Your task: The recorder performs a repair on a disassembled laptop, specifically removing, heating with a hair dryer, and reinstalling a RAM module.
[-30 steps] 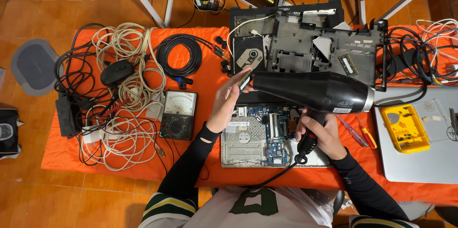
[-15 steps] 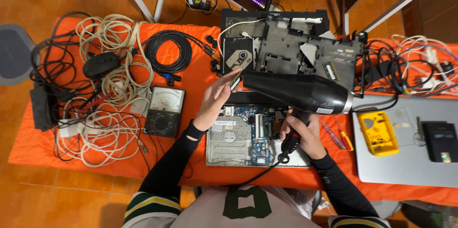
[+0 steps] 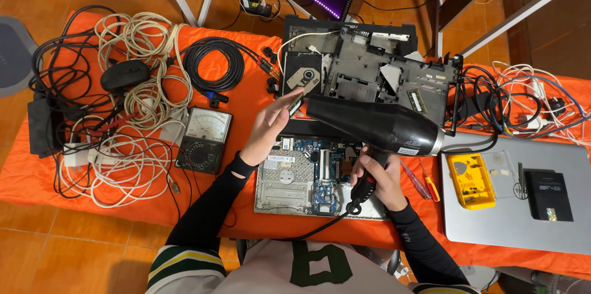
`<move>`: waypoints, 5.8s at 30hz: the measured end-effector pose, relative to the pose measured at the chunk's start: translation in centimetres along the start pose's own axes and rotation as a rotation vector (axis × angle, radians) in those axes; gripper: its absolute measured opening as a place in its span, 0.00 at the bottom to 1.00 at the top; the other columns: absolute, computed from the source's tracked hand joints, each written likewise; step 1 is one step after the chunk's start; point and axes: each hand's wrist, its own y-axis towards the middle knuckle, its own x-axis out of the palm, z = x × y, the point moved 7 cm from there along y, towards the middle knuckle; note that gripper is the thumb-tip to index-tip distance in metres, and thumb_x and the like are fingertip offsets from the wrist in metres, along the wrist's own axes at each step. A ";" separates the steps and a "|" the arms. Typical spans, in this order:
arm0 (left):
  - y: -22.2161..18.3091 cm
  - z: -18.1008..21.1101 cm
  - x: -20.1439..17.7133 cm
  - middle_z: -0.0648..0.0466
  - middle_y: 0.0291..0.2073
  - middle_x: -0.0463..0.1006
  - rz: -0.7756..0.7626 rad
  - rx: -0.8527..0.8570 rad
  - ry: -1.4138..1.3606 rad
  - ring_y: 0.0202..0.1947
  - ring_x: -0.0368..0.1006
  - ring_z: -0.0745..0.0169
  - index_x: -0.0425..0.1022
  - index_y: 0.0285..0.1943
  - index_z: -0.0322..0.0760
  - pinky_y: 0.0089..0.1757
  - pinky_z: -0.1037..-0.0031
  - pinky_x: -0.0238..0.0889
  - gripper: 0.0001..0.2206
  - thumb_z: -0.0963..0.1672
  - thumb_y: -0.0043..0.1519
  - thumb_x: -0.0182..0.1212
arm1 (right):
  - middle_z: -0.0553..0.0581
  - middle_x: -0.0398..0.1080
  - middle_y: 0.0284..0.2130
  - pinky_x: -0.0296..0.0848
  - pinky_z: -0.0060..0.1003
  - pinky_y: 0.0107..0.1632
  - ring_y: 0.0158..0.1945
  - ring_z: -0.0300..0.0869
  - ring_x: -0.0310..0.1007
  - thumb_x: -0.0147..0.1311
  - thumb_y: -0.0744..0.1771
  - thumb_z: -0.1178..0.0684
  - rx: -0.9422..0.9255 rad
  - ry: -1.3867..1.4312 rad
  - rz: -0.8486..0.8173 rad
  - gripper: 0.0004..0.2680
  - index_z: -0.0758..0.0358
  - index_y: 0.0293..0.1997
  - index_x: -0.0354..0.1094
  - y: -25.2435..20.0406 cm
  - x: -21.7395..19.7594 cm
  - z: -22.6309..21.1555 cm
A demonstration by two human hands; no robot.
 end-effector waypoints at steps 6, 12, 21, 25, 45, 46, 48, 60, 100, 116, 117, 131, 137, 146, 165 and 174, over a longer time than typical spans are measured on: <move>0.4 0.3 0.2 0.48 0.69 0.70 0.002 -0.030 -0.022 0.52 0.76 0.63 0.64 0.74 0.32 0.59 0.67 0.64 0.32 0.58 0.71 0.45 | 0.56 0.67 0.23 0.75 0.41 0.32 0.25 0.47 0.75 0.49 0.68 0.58 0.018 -0.010 0.001 0.06 0.68 0.47 0.61 -0.1 -0.3 0.4; 0.1 -0.5 0.6 0.43 0.69 0.71 -0.021 -0.012 -0.039 0.54 0.74 0.60 0.63 0.76 0.30 0.58 0.67 0.65 0.32 0.57 0.73 0.47 | 0.56 0.67 0.22 0.76 0.40 0.32 0.25 0.46 0.75 0.50 0.69 0.58 0.027 -0.002 -0.005 0.06 0.67 0.48 0.61 -0.1 -0.1 0.4; 0.2 -0.3 0.6 0.43 0.73 0.65 -0.033 -0.008 -0.050 0.58 0.73 0.58 0.61 0.76 0.30 0.57 0.66 0.67 0.33 0.57 0.72 0.48 | 0.56 0.67 0.23 0.75 0.39 0.33 0.26 0.45 0.75 0.50 0.69 0.59 0.020 -0.024 -0.003 0.06 0.67 0.49 0.61 -0.1 -0.1 0.3; 0.2 -0.3 0.6 0.43 0.73 0.65 -0.034 -0.014 -0.046 0.58 0.73 0.59 0.61 0.76 0.30 0.56 0.67 0.66 0.32 0.57 0.72 0.48 | 0.56 0.67 0.23 0.75 0.39 0.33 0.26 0.45 0.75 0.50 0.69 0.59 0.024 -0.015 -0.003 0.06 0.67 0.49 0.61 -0.2 -0.2 0.4; 0.2 0.9 1.1 0.44 0.73 0.63 -0.015 0.035 -0.069 0.70 0.62 0.65 0.55 0.77 0.29 0.67 0.67 0.52 0.31 0.53 0.72 0.52 | 0.55 0.66 0.22 0.75 0.39 0.33 0.26 0.45 0.75 0.50 0.69 0.59 0.033 -0.015 -0.012 0.05 0.67 0.47 0.62 -0.2 -0.2 0.4; 0.1 0.7 1.1 0.44 0.73 0.63 -0.013 0.034 -0.069 0.70 0.62 0.65 0.55 0.77 0.29 0.67 0.67 0.52 0.31 0.53 0.72 0.52 | 0.55 0.66 0.22 0.75 0.39 0.33 0.26 0.45 0.75 0.50 0.69 0.59 0.035 -0.015 -0.013 0.05 0.67 0.47 0.62 -0.2 -0.2 0.4; -0.1 0.2 1.2 0.46 0.72 0.65 -0.031 0.006 -0.160 0.68 0.66 0.67 0.52 0.82 0.30 0.69 0.70 0.54 0.33 0.49 0.72 0.59 | 0.55 0.67 0.23 0.76 0.40 0.33 0.26 0.45 0.75 0.50 0.69 0.59 0.030 -0.005 -0.014 0.05 0.67 0.47 0.62 -0.1 -0.1 0.3; -0.2 -0.8 1.5 0.50 0.58 0.72 -0.042 -0.062 -0.253 0.51 0.71 0.70 0.51 0.83 0.31 0.61 0.69 0.68 0.35 0.40 0.68 0.65 | 0.56 0.67 0.23 0.76 0.40 0.33 0.26 0.46 0.75 0.50 0.69 0.59 0.046 -0.007 -0.013 0.04 0.67 0.47 0.62 -0.2 -0.4 0.7; -0.2 -0.8 0.8 0.49 0.50 0.76 -0.045 -0.047 -0.142 0.56 0.75 0.61 0.59 0.81 0.31 0.63 0.67 0.62 0.35 0.53 0.69 0.63 | 0.55 0.67 0.23 0.76 0.39 0.33 0.26 0.45 0.75 0.50 0.69 0.59 0.037 -0.015 -0.020 0.05 0.67 0.48 0.62 -0.2 -0.3 0.6; 0.3 0.1 1.2 0.46 0.72 0.65 -0.036 -0.031 -0.177 0.63 0.70 0.63 0.59 0.77 0.30 0.61 0.63 0.68 0.33 0.53 0.69 0.60 | 0.55 0.66 0.22 0.76 0.39 0.32 0.26 0.45 0.75 0.50 0.69 0.59 0.030 -0.006 -0.024 0.05 0.67 0.48 0.61 -0.1 0.0 0.4; 0.3 0.1 1.2 0.46 0.72 0.65 -0.041 -0.038 -0.174 0.61 0.72 0.62 0.59 0.77 0.30 0.62 0.64 0.66 0.32 0.53 0.69 0.60 | 0.55 0.66 0.22 0.76 0.39 0.32 0.25 0.45 0.75 0.50 0.69 0.59 0.031 -0.011 -0.022 0.05 0.67 0.48 0.62 -0.2 0.0 0.4; -0.4 -2.6 0.6 0.45 0.56 0.72 -0.010 -0.134 -0.139 0.51 0.67 0.65 0.60 0.80 0.29 0.61 0.71 0.58 0.35 0.52 0.67 0.64 | 0.55 0.67 0.22 0.76 0.39 0.33 0.26 0.45 0.76 0.50 0.69 0.59 0.029 -0.009 -0.023 0.05 0.67 0.48 0.62 -0.2 -0.1 0.4; 0.1 -1.3 0.8 0.43 0.74 0.65 -0.033 -0.051 -0.053 0.75 0.60 0.56 0.59 0.77 0.29 0.70 0.65 0.50 0.33 0.56 0.71 0.54 | 0.55 0.67 0.23 0.76 0.39 0.33 0.26 0.45 0.76 0.49 0.69 0.59 0.031 -0.005 -0.023 0.05 0.67 0.48 0.62 -0.3 -0.1 0.5; 0.0 -1.7 0.6 0.43 0.69 0.69 -0.012 -0.077 -0.056 0.70 0.63 0.55 0.59 0.79 0.28 0.69 0.65 0.52 0.34 0.55 0.70 0.56 | 0.56 0.67 0.23 0.75 0.39 0.33 0.26 0.45 0.75 0.49 0.69 0.60 0.048 -0.015 -0.022 0.05 0.68 0.48 0.62 -0.3 -0.4 0.7; 0.4 -1.7 -0.1 0.53 0.71 0.65 0.105 0.063 -0.211 0.50 0.70 0.72 0.52 0.80 0.29 0.55 0.75 0.67 0.37 0.35 0.62 0.69 | 0.57 0.67 0.23 0.75 0.39 0.32 0.25 0.45 0.74 0.47 0.69 0.61 0.048 -0.011 -0.004 0.06 0.68 0.50 0.61 -0.6 -0.4 0.4; 0.4 -1.3 -0.6 0.55 0.48 0.79 0.168 0.105 -0.026 0.51 0.74 0.72 0.57 0.79 0.30 0.57 0.78 0.65 0.36 0.34 0.62 0.71 | 0.57 0.67 0.23 0.74 0.39 0.33 0.25 0.45 0.75 0.47 0.69 0.61 0.038 -0.015 0.010 0.06 0.68 0.50 0.61 -0.5 -0.7 0.7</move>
